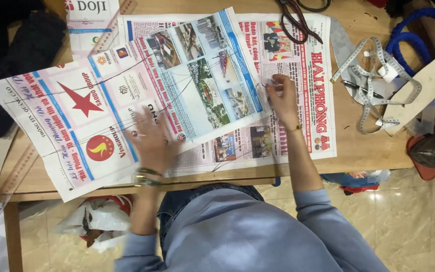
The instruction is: The person uses a measuring tape and a string to measure and mark curved lines on a newspaper spread out on a table. They adjust the string and tape, then use a pen to draw lines along the string's path.
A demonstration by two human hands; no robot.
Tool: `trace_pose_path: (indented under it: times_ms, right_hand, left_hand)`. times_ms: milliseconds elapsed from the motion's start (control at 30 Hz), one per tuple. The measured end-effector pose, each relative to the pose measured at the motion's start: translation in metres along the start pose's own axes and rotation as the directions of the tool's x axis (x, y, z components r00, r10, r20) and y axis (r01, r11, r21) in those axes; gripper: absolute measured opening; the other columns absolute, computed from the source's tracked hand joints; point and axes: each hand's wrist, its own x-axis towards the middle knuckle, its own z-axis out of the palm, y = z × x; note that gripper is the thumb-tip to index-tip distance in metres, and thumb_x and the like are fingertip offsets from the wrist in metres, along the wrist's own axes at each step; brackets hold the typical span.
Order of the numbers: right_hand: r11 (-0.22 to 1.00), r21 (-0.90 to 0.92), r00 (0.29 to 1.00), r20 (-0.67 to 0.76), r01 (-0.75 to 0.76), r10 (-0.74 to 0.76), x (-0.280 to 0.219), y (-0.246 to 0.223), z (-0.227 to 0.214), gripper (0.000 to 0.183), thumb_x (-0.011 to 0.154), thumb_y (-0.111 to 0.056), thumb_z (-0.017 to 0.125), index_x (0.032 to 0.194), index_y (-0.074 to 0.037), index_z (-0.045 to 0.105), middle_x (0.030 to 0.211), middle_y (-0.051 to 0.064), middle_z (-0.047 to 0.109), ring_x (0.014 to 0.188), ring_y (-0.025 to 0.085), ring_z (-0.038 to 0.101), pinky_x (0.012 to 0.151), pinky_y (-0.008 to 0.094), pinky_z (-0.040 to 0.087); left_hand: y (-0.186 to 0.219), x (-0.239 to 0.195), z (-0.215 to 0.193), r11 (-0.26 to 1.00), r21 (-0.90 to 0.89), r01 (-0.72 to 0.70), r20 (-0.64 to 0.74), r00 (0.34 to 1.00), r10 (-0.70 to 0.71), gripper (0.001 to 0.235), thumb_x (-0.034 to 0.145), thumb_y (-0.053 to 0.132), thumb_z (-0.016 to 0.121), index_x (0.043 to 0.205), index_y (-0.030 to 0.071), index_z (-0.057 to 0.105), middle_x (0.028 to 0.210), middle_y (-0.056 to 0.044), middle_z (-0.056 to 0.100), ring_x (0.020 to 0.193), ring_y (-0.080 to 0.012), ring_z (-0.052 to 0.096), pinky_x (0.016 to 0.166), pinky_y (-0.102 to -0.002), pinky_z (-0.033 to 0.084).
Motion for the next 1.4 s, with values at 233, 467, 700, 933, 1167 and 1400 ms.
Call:
trace_pose_path:
  times_ms: [233,467,700,933,1167,1400]
  right_hand:
    - [0.963,0.167,0.975,0.109,-0.21,0.194,-0.025,-0.006,0.007,0.062,0.099,-0.018,0.073,0.149,-0.001,0.041,0.116,0.02,0.053,0.098,0.031,0.064,0.075,0.04,0.06]
    - [0.955,0.278,0.992,0.095,-0.102,0.079,-0.039,-0.003,-0.009,0.057,0.098,-0.012,0.064,0.149,0.001,0.042,0.111,0.024,0.066,0.105,0.034,0.064,0.084,0.046,0.054]
    - [0.956,0.236,0.982,0.123,-0.172,0.146,-0.048,-0.045,-0.026,0.048,0.1,-0.011,0.056,0.147,-0.006,0.046,0.133,0.031,0.057,0.13,0.048,0.056,0.102,0.057,0.052]
    - [0.906,0.375,0.961,0.257,-0.194,0.1,-0.037,0.025,-0.02,0.062,0.097,-0.006,0.069,0.151,-0.009,0.04,0.091,0.008,0.065,0.088,0.023,0.066,0.079,0.033,0.053]
    - [0.987,0.041,0.959,0.246,-0.157,0.142,-0.063,0.062,-0.074,0.053,0.096,-0.007,0.068,0.144,-0.012,0.047,0.084,0.01,0.066,0.082,0.026,0.067,0.076,0.041,0.054]
    - [0.951,-0.174,0.952,0.125,-0.256,0.279,-0.086,0.047,-0.146,0.046,0.098,-0.014,0.069,0.141,-0.015,0.053,0.097,0.021,0.072,0.092,0.041,0.071,0.081,0.053,0.054]
  left_hand:
    - [0.069,-0.023,0.01,0.918,-0.381,-0.113,0.317,0.916,0.244,0.106,0.076,0.043,0.084,0.162,0.019,0.027,0.172,-0.013,0.009,0.157,-0.0376,-0.003,0.114,-0.072,-0.018]
    - [0.086,-0.027,0.025,0.935,-0.324,-0.141,0.272,0.933,0.235,0.107,0.073,0.038,0.085,0.161,0.015,0.029,0.168,-0.017,0.024,0.156,-0.041,0.01,0.117,-0.073,-0.01]
    - [0.097,-0.027,0.028,0.942,-0.335,-0.032,0.387,0.906,0.168,0.104,0.079,0.036,0.083,0.163,0.018,0.024,0.169,-0.016,0.018,0.153,-0.0461,0.013,0.116,-0.074,0.017]
    - [0.102,-0.033,0.021,0.924,-0.383,0.009,0.375,0.915,0.147,0.095,0.081,0.035,0.081,0.161,0.017,0.032,0.169,-0.014,0.02,0.154,-0.0431,0.011,0.118,-0.071,0.013]
    - [0.12,-0.055,0.015,0.875,-0.461,-0.148,0.255,0.922,0.291,0.091,0.083,0.04,0.08,0.158,0.014,0.036,0.169,-0.016,0.017,0.155,-0.0439,0.006,0.117,-0.072,0.005]
    - [0.152,-0.054,0.021,0.787,-0.523,-0.328,0.19,0.855,0.483,0.083,0.085,0.039,0.08,0.155,0.018,0.042,0.172,-0.014,0.008,0.156,-0.0395,-0.005,0.118,-0.07,-0.004]
